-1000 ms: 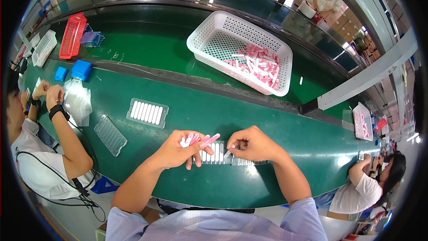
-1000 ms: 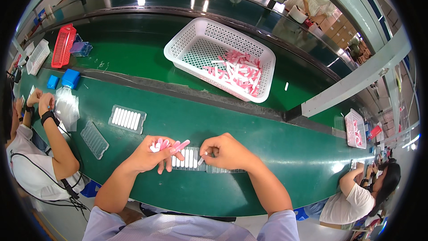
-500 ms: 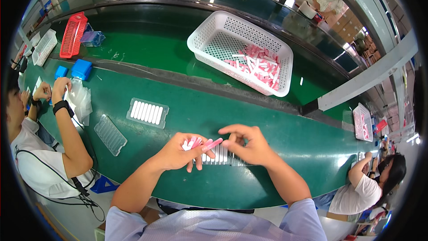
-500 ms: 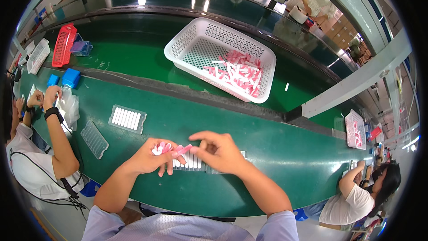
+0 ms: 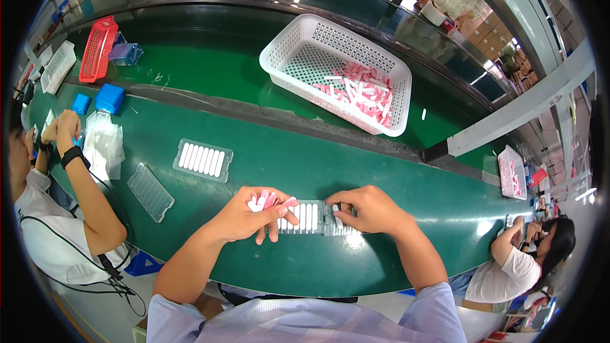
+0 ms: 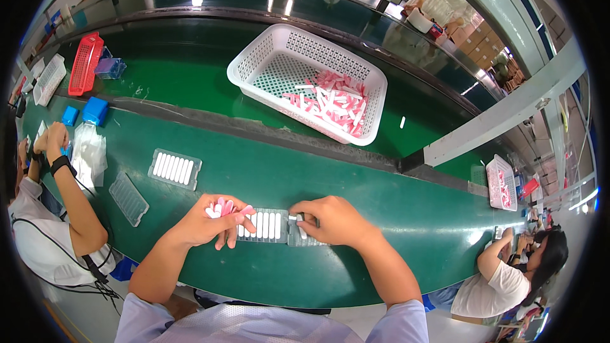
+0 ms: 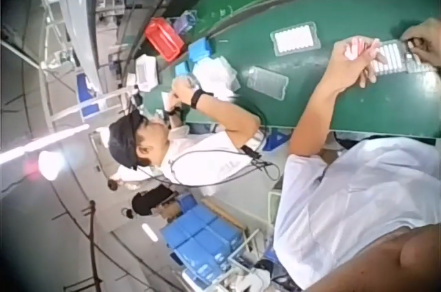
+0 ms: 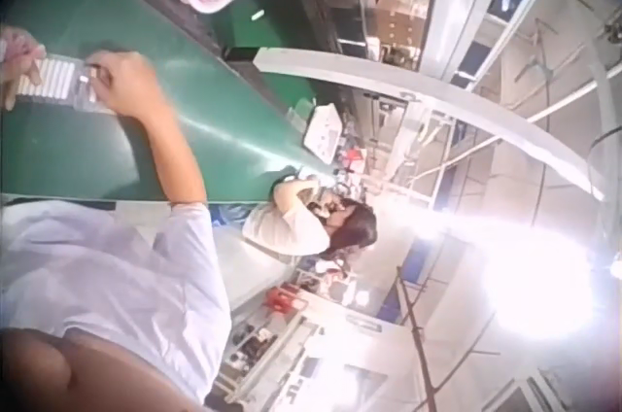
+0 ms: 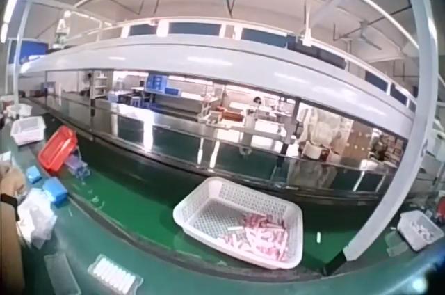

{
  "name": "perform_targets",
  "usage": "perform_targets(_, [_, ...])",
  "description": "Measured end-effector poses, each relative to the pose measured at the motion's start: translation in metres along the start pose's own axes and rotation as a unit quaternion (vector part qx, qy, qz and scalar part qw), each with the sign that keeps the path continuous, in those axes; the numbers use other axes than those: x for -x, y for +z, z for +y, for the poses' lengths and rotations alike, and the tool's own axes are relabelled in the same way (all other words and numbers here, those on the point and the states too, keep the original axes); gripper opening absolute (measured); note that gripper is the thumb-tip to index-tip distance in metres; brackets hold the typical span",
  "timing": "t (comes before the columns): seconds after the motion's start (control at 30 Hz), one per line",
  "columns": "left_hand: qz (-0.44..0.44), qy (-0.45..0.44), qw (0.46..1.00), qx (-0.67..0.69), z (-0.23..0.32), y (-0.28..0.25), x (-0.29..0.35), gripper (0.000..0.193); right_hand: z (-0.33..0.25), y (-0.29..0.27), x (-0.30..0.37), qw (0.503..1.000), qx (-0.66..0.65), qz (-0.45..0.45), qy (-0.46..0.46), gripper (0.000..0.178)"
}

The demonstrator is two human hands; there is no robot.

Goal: The person places small plastic strips one by one into the slots of plastic trays by hand.

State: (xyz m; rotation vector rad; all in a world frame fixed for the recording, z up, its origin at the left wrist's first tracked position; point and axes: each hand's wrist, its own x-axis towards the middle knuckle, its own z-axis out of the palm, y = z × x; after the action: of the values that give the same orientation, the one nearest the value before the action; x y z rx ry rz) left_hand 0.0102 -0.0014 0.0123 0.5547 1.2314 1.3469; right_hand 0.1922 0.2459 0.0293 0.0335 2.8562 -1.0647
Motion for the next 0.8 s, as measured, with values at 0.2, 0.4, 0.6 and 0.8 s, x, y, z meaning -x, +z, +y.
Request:
perform_targets(0.2, [0.002,0.006,1.000,0.008,-0.001,-0.001,0.000,0.028,-0.001,0.006,0.001,0.986,0.142,0.023,-0.080,0.048])
perform_targets(0.4, [0.042,0.058,0.997,0.013,0.004,-0.001,0.001,0.027,0.008,0.014,0.006,0.988,0.121,0.070,-0.066,0.045])
perform_targets(0.6, [0.030,0.023,0.999,-0.017,0.014,0.020,0.004,0.029,-0.010,0.012,0.013,0.982,-0.020,0.182,-0.052,0.033])
perform_targets(0.8, [-0.080,0.000,0.996,-0.032,0.010,0.062,0.010,0.028,-0.037,0.027,0.011,0.934,-0.311,0.153,-0.090,0.014])
